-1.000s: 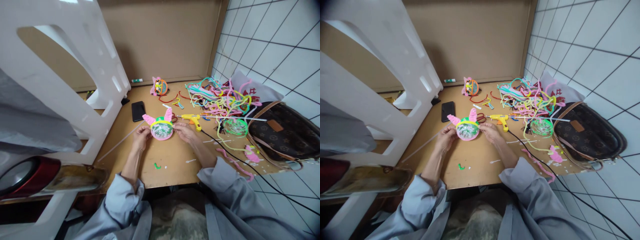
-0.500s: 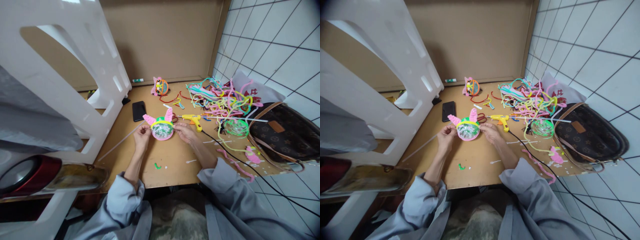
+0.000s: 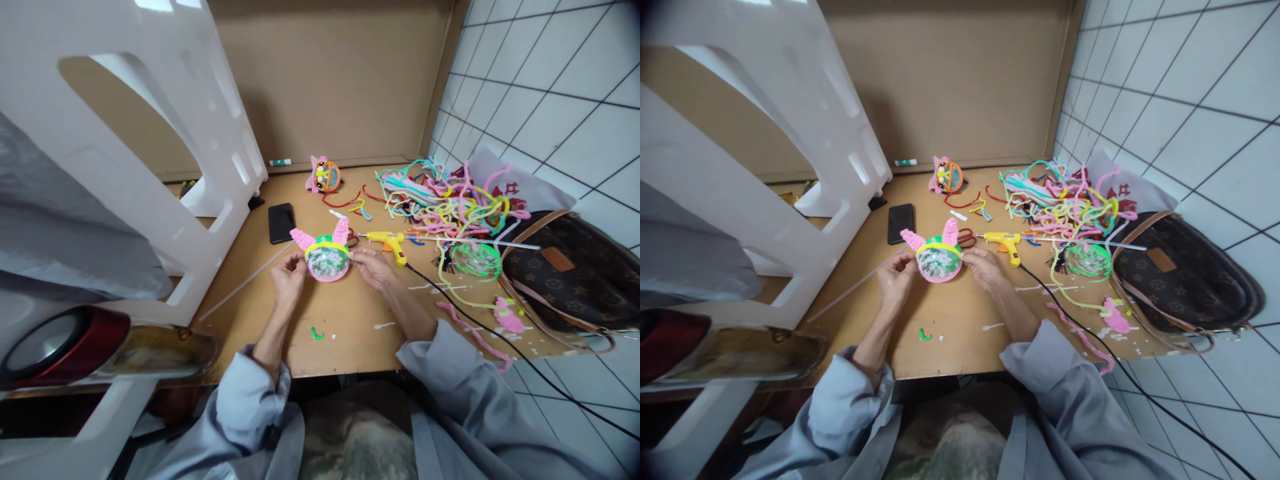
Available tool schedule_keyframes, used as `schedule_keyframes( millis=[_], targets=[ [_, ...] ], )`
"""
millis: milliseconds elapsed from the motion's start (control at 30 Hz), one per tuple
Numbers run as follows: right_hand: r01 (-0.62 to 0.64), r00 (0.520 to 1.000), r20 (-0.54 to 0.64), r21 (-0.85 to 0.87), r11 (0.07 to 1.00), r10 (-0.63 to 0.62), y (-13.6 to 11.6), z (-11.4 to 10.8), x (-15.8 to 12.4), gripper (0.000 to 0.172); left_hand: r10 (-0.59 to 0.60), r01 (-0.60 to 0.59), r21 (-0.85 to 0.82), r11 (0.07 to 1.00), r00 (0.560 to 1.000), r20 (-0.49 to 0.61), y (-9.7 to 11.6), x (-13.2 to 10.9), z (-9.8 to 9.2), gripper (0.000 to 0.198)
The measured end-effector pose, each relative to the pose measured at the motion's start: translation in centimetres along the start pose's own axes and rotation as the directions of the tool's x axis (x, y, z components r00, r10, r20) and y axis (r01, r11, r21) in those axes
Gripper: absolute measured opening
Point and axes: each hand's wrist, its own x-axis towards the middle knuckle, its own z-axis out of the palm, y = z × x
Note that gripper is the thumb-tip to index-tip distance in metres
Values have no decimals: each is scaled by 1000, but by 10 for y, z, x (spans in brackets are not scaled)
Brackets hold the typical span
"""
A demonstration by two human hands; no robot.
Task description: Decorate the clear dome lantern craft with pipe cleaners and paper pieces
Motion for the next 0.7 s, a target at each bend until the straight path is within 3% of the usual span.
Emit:
schedule_keyframes(
  millis=[267, 400, 567, 700],
  targets=[
    [28, 1000, 3, -38, 999, -28, -5, 6, -7, 23, 24, -24, 19, 1000, 1000, 18, 0, -2, -1, 15],
    [44, 999, -17, -61, 997, -45, -3, 11, -11, 22, 34, -34, 16, 999, 999, -4, 5, -7, 0, 34],
    [87, 994, -60, -99, 991, -93, 1, 22, -17, 18, -56, 55, 36, 998, 998, 19, 8, -12, 4, 37],
    [129, 986, -86, -157, 979, -144, 6, 31, -22, 15, -135, 133, 66, 989, 991, 14, 2, -11, 8, 57]
  ],
)
